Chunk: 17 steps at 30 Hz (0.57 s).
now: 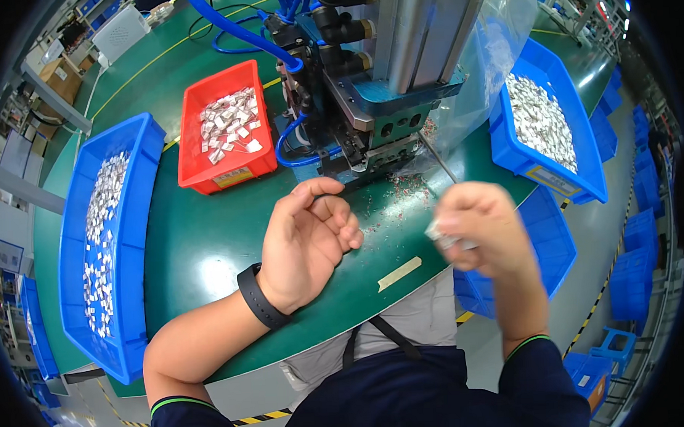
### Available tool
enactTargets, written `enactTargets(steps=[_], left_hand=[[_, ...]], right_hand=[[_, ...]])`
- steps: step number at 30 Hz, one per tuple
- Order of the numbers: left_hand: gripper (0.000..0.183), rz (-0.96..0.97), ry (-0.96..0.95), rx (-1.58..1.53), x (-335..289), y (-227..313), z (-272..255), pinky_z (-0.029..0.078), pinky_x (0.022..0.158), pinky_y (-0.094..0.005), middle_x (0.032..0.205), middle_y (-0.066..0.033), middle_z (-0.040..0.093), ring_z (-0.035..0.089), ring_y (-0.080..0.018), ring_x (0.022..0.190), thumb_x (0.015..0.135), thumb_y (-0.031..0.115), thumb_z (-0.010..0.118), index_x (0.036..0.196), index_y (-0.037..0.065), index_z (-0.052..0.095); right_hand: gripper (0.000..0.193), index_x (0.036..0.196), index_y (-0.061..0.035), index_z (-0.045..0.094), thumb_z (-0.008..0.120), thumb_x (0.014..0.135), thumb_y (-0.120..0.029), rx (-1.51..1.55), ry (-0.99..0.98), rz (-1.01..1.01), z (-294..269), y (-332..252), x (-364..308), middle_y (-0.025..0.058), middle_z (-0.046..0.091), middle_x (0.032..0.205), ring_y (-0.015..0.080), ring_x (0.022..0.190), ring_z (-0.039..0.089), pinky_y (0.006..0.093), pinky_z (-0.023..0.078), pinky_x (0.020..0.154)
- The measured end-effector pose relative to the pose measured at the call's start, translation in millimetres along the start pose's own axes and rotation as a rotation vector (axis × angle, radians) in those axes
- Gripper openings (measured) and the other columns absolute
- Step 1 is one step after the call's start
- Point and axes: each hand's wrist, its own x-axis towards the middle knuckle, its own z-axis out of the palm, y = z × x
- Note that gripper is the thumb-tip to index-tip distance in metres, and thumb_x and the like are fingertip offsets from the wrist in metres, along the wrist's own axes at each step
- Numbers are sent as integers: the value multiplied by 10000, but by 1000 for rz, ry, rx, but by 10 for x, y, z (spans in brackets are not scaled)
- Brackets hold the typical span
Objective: The person assembles small white electronic components by hand at a factory workstation. They pick up individual parts from a red bin, insert them into a vertical machine, and then place the processed items into a blue bin. The process is repeated continuously throughout the clip.
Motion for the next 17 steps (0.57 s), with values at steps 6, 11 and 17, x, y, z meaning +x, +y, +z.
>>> enactTargets(steps=[6,11,17], left_hand=[[337,4,-30,29,-9,-25,23,372,661,-344,736,-64,458,445,-207,699,936,397,443,1034,91,542],[283,41,-18,113,8,-88,90,376,638,-328,727,-39,440,443,-185,663,942,364,456,1011,97,522],[268,58,-38,207,10,-104,67,377,616,-332,718,-37,431,436,-180,647,932,362,478,1028,111,479]], right_hand=[[166,787,-33,562,593,875,-171,-387,427,-234,-822,-968,-239,7,482,515,43,330,354,191,230,280],[332,972,18,628,658,851,-289,-1881,1032,-772,-1691,-1426,-206,123,630,896,216,826,610,315,486,734],[221,920,-41,668,684,844,-248,-1110,734,-536,-979,-989,-520,80,656,917,148,948,606,330,471,844]])
